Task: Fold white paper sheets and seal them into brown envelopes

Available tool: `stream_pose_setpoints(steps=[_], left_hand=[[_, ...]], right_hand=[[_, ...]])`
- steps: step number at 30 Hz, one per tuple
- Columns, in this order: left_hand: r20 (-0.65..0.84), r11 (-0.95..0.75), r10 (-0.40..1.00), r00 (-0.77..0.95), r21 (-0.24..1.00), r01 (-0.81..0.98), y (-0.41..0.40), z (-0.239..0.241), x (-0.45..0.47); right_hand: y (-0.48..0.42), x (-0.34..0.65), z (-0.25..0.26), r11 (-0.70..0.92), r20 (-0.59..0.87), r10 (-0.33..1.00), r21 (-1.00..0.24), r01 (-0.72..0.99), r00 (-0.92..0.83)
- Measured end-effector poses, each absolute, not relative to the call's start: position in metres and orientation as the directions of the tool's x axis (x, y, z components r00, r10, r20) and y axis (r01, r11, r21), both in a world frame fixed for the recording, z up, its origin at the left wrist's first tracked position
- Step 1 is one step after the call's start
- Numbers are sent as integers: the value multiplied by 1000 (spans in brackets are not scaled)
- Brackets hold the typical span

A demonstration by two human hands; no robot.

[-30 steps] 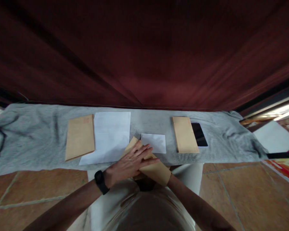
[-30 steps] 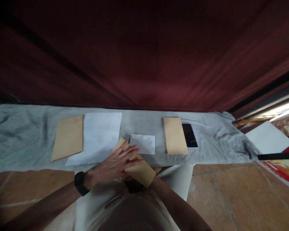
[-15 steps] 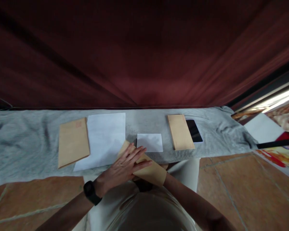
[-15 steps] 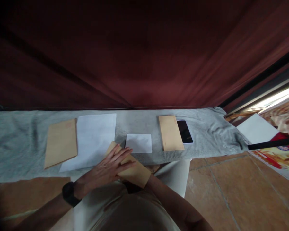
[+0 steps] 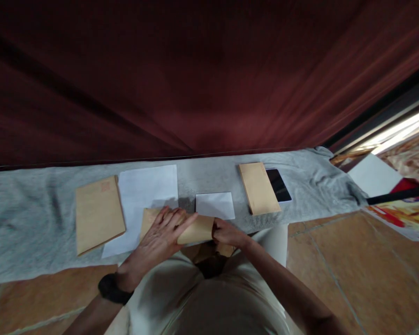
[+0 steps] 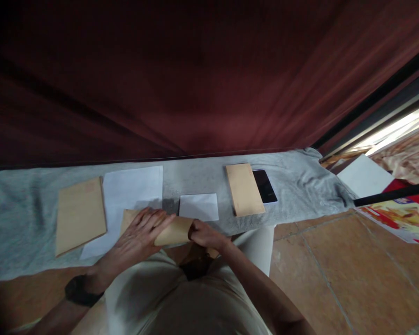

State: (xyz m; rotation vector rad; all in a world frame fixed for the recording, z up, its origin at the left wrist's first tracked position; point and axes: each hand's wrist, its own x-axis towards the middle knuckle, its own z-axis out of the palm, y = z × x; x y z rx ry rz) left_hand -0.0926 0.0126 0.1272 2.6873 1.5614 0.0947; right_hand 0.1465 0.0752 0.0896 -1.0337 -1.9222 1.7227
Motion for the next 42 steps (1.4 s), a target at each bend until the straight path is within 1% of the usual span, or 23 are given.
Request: stream_pose_setpoints(steps=[2,3,4,6,7,9,11,14,16,18,23,28,30,32,34,38,40,42], left_hand=[[68,-457,889,453,42,889,14,123,-102],[85,-434,899,430,39,900,14,120,-107],[98,-409,910,404,40,912,15,118,-111],[110,-356,931,349,54,933,17,115,-120],[110,-330,940,322,62,942,18,114,-124],[94,-286,956,279,70,956,22,111,-131],[76,-246,968,240,80,966,26,108,-137],[63,-203,978,197,108,973,31,102,-144],[66,-208,977,201,121,971,32,99,-145],[75,-224,973,216,123,967,31,97,-144],[86,-240,969,232,109,965,28,98,-144],[93,-264,963,254,110,958,25,99,-147],[105,-265,962,253,112,958,25,98,-148],[111,-262,962,250,114,958,24,96,-149],[109,-256,964,244,111,960,24,94,-151],[113,-263,961,251,102,959,22,91,-152],[121,-266,960,253,106,958,22,91,-151],[120,-271,959,257,118,955,23,92,-150]], right_hand=[[83,157,79,-61,-192,734,-974,219,-652],[86,164,75,-65,-182,780,-975,212,-599],[90,172,71,-52,-169,844,-971,235,-510],[95,188,64,21,-103,949,-921,389,-296],[98,194,61,62,-46,979,-864,501,-200],[102,201,57,104,61,994,-709,698,-86],[104,200,55,97,95,994,-562,821,-52],[105,188,55,51,36,999,-408,911,-39],[105,179,57,24,-16,999,-346,938,-31],[105,174,61,4,-55,998,-322,947,-23],[109,174,62,-52,-96,995,-367,929,18],[109,175,53,-56,-20,998,-418,907,53],[108,176,49,-32,25,998,-468,883,50],[108,179,47,8,45,999,-552,834,19],[108,184,47,32,25,999,-658,753,-20],[108,197,48,-14,-58,996,-859,511,-70],[107,204,48,-39,-85,990,-929,369,-109],[105,208,46,-90,-124,983,-967,239,-133]])
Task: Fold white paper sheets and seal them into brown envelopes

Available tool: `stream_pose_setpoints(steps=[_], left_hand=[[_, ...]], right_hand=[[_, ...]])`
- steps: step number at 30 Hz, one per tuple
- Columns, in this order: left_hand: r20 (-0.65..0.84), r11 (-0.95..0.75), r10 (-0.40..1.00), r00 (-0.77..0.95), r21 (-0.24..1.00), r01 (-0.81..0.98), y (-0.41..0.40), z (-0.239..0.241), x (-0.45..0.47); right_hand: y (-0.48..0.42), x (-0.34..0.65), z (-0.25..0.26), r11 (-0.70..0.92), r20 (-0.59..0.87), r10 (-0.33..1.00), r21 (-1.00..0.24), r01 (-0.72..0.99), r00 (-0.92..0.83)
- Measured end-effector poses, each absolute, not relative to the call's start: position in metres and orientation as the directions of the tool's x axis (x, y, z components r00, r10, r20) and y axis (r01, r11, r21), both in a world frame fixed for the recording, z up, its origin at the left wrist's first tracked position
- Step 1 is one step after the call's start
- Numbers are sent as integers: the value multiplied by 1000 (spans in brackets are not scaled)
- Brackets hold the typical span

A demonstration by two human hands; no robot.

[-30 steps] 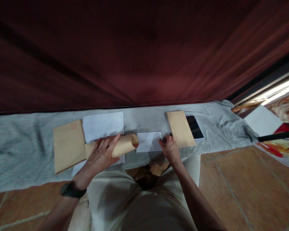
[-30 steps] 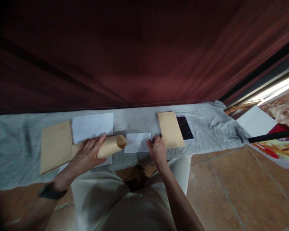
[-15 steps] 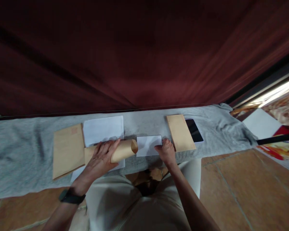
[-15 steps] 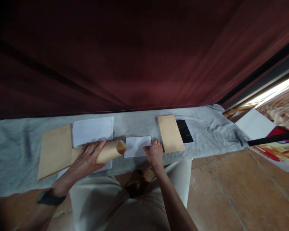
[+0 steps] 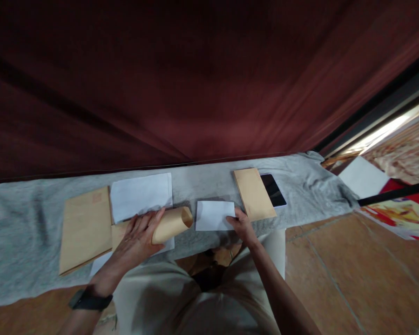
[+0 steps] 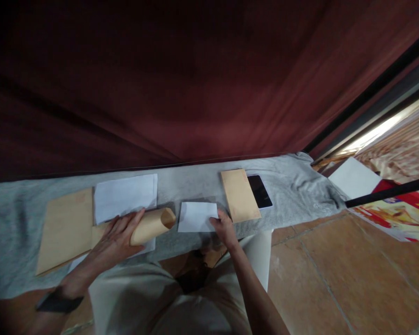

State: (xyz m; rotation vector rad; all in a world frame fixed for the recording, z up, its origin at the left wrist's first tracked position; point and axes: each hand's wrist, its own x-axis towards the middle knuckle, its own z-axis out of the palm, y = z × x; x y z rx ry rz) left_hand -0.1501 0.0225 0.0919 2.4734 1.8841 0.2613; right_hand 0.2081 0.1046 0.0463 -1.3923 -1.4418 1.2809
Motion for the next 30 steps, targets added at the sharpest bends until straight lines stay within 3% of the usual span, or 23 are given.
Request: stream_pose_setpoints(steps=[5,13,20,25,30], left_hand=[[127,-292,953,276,139,946,25,91,-148],[134,-297,950,281,125,947,26,92,-142],[153,-278,953,263,87,957,23,97,-133],[126,-287,952,278,60,956,23,96,-130],[127,-274,956,265,57,960,24,93,-128]], right_hand=[[100,212,44,-255,-258,966,-964,79,-30],[101,216,41,-327,-326,944,-945,11,50],[93,208,56,-359,-357,931,-933,-9,-74],[102,212,81,-274,-288,943,-956,102,-168],[111,222,92,-250,-316,882,-942,223,-349]])
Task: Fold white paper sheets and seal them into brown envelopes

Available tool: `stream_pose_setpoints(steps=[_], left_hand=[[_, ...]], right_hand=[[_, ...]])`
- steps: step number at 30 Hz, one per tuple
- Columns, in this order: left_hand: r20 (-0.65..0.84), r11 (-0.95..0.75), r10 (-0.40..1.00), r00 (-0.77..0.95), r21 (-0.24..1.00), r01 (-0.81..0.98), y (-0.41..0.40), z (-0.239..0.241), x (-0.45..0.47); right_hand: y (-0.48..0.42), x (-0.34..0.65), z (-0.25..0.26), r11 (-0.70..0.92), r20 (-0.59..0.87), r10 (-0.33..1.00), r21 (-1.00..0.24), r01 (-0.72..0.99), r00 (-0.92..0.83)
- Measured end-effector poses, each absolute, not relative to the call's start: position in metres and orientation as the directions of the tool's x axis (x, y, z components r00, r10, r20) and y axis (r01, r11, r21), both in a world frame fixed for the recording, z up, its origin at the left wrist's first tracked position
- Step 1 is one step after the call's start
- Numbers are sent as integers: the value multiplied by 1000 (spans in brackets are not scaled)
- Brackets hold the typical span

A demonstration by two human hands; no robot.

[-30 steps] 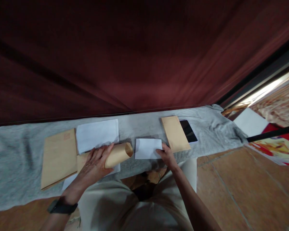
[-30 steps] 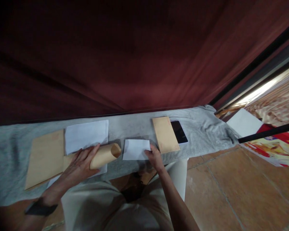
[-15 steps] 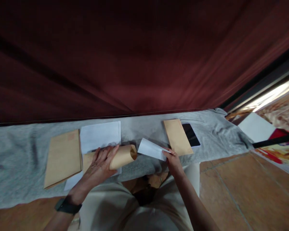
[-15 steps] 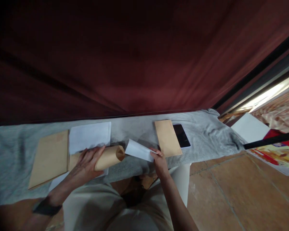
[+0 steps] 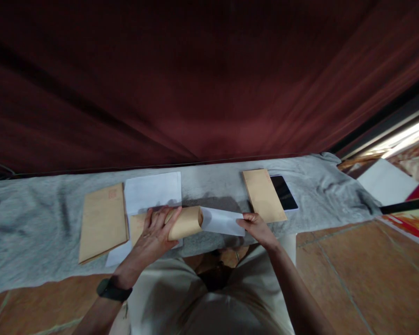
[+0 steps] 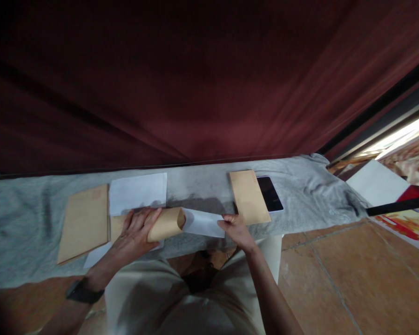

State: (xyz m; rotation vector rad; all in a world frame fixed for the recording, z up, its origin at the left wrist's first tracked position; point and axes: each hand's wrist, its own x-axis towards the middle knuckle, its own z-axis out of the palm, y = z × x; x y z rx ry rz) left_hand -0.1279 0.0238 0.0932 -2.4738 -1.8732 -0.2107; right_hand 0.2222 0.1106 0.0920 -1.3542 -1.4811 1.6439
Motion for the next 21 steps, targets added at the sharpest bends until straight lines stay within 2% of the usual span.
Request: stream_pose_setpoints(steps=[4,9,16,21], left_hand=[[149,-287,949,276,57,956,24,94,-127],[150,-299,945,289,43,953,26,99,-123],[213,-307,935,284,82,948,32,102,-109],[202,-316,937,283,154,936,32,101,-111]], right_hand=[[114,226,97,-176,-298,857,-936,305,-420],[114,220,109,-104,-254,855,-938,329,-452],[95,193,122,-75,-192,938,-926,370,-289],[84,181,141,66,-37,975,-893,444,-220]])
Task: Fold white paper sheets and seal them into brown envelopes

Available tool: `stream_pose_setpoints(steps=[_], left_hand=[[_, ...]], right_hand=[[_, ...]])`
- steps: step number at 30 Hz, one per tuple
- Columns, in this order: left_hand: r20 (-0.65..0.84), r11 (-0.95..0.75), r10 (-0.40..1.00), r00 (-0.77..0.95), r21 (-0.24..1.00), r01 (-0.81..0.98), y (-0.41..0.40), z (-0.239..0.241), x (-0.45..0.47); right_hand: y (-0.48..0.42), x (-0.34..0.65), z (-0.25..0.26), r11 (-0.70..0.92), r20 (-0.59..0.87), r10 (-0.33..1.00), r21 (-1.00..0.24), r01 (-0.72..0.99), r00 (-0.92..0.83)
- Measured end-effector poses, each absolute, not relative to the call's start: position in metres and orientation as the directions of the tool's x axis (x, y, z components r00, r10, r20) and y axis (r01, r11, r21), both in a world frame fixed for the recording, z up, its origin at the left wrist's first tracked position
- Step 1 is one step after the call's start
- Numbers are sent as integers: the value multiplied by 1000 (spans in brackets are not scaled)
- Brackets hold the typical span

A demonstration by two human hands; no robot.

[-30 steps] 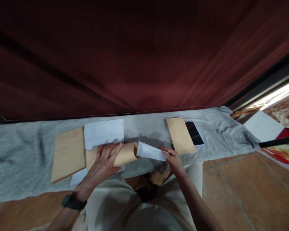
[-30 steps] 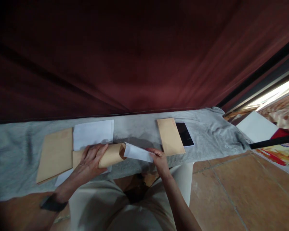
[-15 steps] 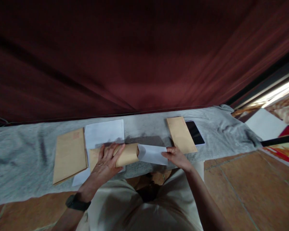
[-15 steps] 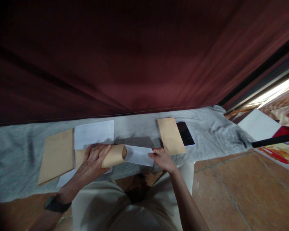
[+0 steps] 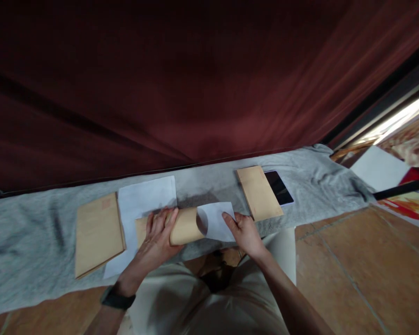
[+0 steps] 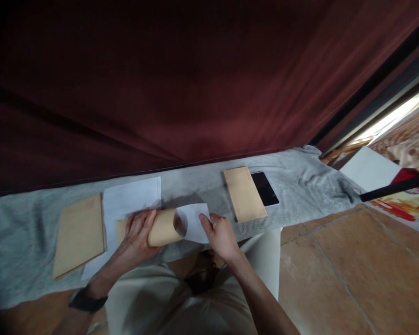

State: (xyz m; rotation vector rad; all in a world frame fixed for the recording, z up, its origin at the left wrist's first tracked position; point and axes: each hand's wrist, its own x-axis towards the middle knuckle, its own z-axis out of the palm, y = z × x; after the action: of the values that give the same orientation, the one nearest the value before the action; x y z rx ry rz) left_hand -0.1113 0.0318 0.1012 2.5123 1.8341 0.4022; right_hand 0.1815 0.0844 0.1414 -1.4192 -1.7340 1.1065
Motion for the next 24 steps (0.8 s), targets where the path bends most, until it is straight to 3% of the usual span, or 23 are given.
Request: stream_pose_setpoints(steps=[9,18,24], left_hand=[[239,-353,922,304,201,914,39,123,-100],[264,-376,914,309,260,890,43,134,-82],[336,-379,899,280,277,883,51,138,-80]], right_hand=[[82,182,176,94,-16,968,-901,423,-250],[60,153,173,297,145,947,-734,611,-287],[62,160,177,405,290,914,-696,592,-285]])
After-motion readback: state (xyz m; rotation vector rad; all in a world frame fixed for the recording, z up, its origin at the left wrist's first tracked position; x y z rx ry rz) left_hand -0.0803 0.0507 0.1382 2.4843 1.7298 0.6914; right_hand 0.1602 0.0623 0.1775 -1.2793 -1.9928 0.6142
